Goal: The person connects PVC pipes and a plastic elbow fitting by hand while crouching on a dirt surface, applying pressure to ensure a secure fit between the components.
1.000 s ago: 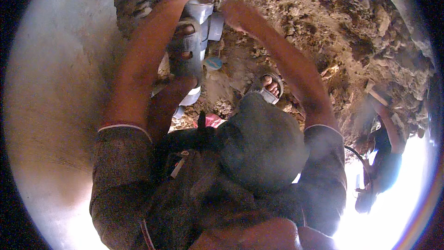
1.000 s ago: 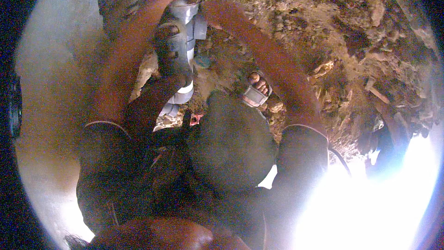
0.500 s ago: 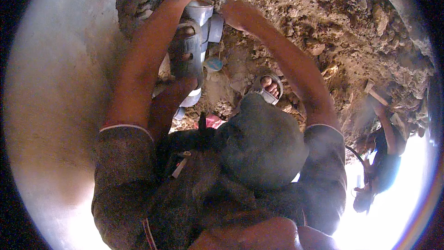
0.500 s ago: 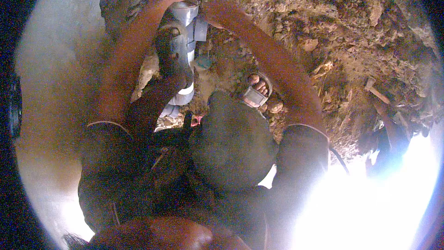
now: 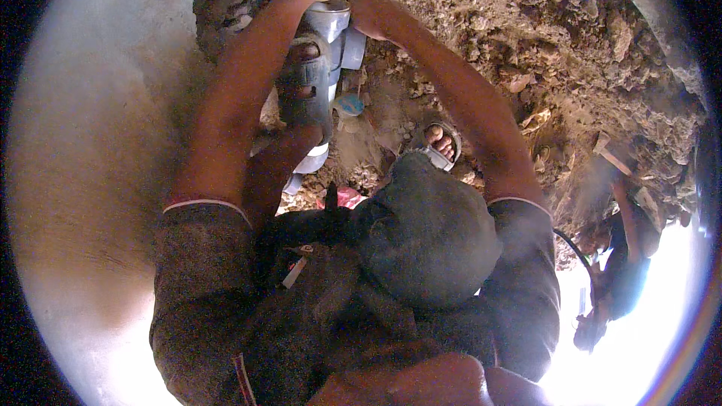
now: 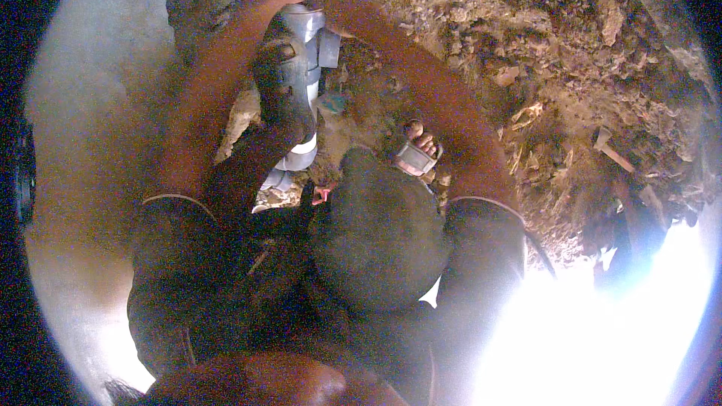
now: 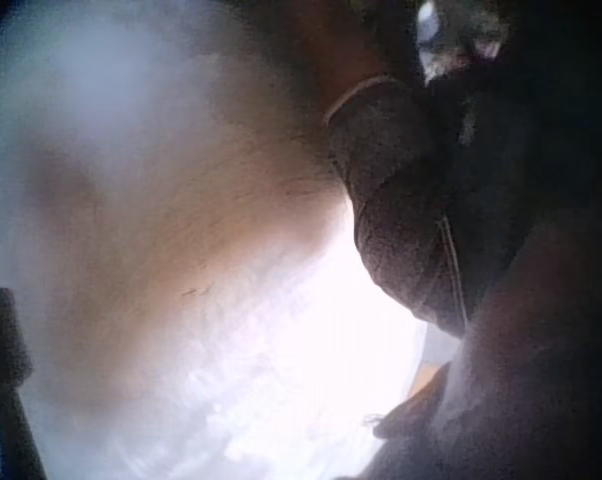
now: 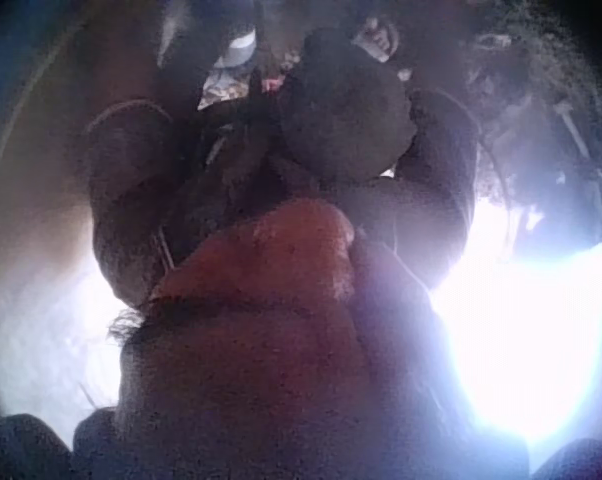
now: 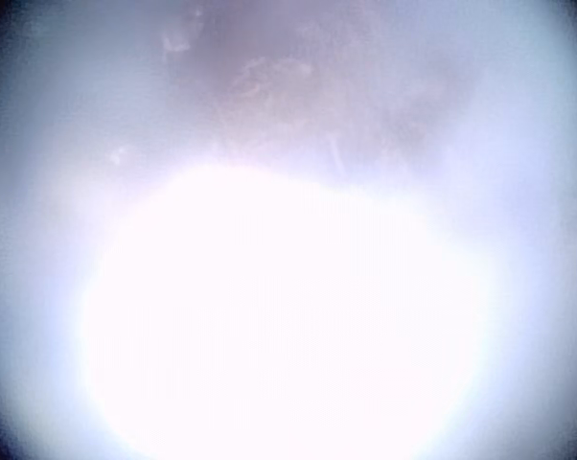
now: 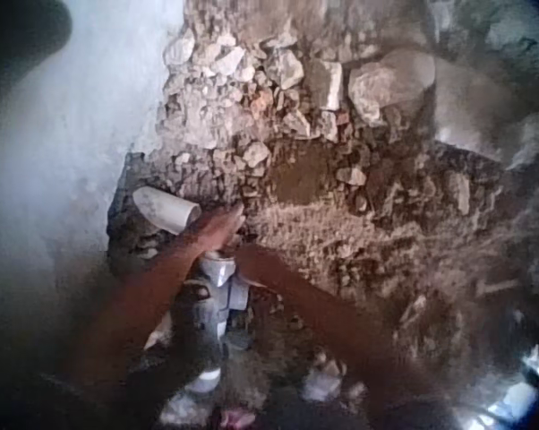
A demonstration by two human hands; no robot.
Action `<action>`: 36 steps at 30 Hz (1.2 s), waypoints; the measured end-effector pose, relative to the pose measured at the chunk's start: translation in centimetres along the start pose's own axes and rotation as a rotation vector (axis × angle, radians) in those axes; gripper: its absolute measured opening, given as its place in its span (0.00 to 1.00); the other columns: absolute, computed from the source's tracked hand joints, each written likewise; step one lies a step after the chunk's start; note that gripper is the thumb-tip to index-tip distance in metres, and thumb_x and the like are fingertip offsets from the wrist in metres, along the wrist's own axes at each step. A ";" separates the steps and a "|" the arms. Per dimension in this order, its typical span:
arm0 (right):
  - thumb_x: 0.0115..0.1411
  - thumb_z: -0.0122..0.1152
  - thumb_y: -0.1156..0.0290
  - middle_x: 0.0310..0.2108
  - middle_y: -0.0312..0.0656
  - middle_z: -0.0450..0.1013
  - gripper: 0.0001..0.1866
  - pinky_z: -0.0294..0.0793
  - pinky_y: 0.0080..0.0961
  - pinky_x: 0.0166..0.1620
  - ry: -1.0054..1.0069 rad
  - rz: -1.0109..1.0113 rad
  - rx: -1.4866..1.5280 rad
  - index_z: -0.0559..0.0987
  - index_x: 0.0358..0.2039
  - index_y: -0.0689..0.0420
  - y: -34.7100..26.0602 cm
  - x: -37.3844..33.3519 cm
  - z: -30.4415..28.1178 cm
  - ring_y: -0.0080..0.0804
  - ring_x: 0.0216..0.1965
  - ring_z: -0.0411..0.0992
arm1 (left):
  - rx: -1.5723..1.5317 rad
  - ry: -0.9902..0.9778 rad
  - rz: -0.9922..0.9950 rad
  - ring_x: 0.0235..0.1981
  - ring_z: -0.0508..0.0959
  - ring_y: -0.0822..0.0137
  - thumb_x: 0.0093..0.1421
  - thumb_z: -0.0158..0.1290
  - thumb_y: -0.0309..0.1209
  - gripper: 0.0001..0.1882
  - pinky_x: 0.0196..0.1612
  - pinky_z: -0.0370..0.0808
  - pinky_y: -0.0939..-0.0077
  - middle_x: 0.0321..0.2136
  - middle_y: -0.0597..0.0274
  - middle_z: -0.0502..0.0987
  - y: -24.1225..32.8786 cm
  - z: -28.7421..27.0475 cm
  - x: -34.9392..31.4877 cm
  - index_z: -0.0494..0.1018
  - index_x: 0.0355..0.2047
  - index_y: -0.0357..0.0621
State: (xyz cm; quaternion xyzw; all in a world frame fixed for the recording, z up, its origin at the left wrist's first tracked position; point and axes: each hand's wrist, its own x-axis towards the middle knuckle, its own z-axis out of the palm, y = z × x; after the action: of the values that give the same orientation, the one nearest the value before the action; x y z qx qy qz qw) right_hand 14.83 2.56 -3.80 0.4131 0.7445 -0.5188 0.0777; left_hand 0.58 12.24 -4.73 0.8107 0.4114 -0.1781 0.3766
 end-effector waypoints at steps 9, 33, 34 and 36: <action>0.53 0.46 0.71 0.31 0.59 0.73 0.13 0.75 0.44 0.36 0.064 0.056 -0.052 0.75 0.31 0.68 1.5 0.6 1.4 0.54 0.36 0.74 | 0.101 0.027 0.056 0.45 0.72 0.52 0.62 0.41 0.39 0.17 0.42 0.69 0.58 0.44 0.48 0.70 -2.5 3.3 0.7 0.64 0.47 0.43; 0.57 0.44 0.68 0.39 0.60 0.71 0.16 0.72 0.46 0.44 -0.014 0.309 0.232 0.74 0.38 0.66 -1.3 0.5 -0.2 0.54 0.41 0.72 | -0.028 0.006 -0.043 0.38 0.72 0.39 0.61 0.42 0.38 0.18 0.39 0.68 0.50 0.33 0.38 0.73 -0.2 -0.3 -0.2 0.63 0.46 0.40; 0.57 0.44 0.68 0.38 0.59 0.71 0.16 0.72 0.46 0.44 -0.011 0.254 0.141 0.74 0.38 0.66 -0.4 0.5 0.6 0.54 0.40 0.72 | -0.012 0.029 0.021 0.39 0.72 0.40 0.61 0.42 0.38 0.18 0.40 0.69 0.50 0.33 0.38 0.73 -0.5 0.4 -0.1 0.63 0.47 0.40; 0.57 0.43 0.68 0.38 0.58 0.72 0.17 0.72 0.45 0.43 -0.105 0.108 0.026 0.74 0.37 0.68 0.4 -0.2 -0.3 0.53 0.40 0.72 | -0.075 -0.073 -0.134 0.40 0.72 0.41 0.61 0.42 0.38 0.19 0.41 0.69 0.51 0.36 0.38 0.73 1.4 -2.3 -0.8 0.62 0.48 0.38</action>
State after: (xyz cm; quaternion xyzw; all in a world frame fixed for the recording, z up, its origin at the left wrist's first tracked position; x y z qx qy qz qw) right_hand 15.32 2.80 -3.82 0.4260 0.7093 -0.5442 0.1391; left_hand 1.15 13.02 -2.14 0.7595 0.4574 -0.2167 0.4086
